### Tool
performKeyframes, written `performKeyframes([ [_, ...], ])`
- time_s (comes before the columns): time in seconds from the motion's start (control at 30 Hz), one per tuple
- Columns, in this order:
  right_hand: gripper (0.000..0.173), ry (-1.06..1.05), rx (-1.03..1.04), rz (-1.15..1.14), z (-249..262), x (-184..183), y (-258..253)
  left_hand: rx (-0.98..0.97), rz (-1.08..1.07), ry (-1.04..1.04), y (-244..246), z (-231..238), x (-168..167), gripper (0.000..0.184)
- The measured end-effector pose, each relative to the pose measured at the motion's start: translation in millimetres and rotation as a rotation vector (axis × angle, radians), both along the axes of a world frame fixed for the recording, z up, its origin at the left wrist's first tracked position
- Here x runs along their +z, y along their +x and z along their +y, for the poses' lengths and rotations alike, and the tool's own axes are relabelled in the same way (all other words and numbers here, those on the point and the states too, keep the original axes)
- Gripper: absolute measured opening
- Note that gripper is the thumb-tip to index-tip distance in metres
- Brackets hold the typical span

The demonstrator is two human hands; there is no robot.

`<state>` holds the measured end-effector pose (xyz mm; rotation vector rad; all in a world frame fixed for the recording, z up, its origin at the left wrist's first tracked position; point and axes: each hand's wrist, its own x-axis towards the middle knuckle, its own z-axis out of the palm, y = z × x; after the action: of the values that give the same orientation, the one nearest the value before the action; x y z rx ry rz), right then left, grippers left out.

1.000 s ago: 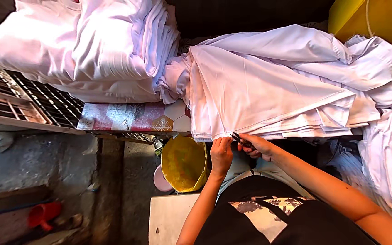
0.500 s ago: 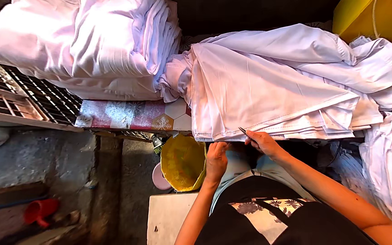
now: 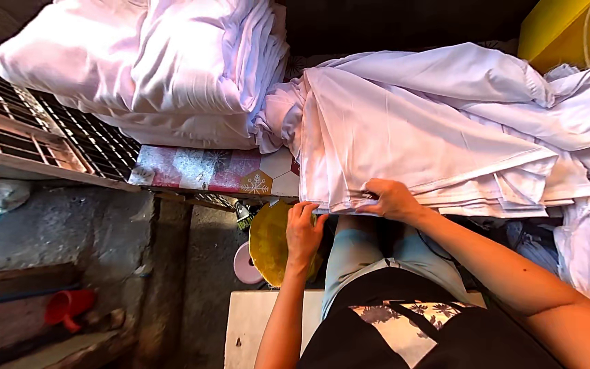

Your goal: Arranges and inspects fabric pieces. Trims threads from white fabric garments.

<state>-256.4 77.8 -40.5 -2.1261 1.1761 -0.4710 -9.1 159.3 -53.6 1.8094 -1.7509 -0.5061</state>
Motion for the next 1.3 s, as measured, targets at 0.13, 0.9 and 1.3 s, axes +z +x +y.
performKeyframes([
  [0.13,0.060,-0.152,-0.027,-0.001,17.0,-19.7,25.3,0.057,0.334,0.262,-27.0,-21.1,-0.6,0.021],
  [0.9,0.048,-0.001,-0.202,-0.157,5.0,-3.2,-0.9,-0.416,0.023,-0.372,-12.4,-49.0,-13.2,0.013],
  [1.3,0.025,0.424,-0.543,-0.647,-86.8,73.8,-86.0,0.029,1.115,0.299,-19.3,-72.4,47.5,0.029],
])
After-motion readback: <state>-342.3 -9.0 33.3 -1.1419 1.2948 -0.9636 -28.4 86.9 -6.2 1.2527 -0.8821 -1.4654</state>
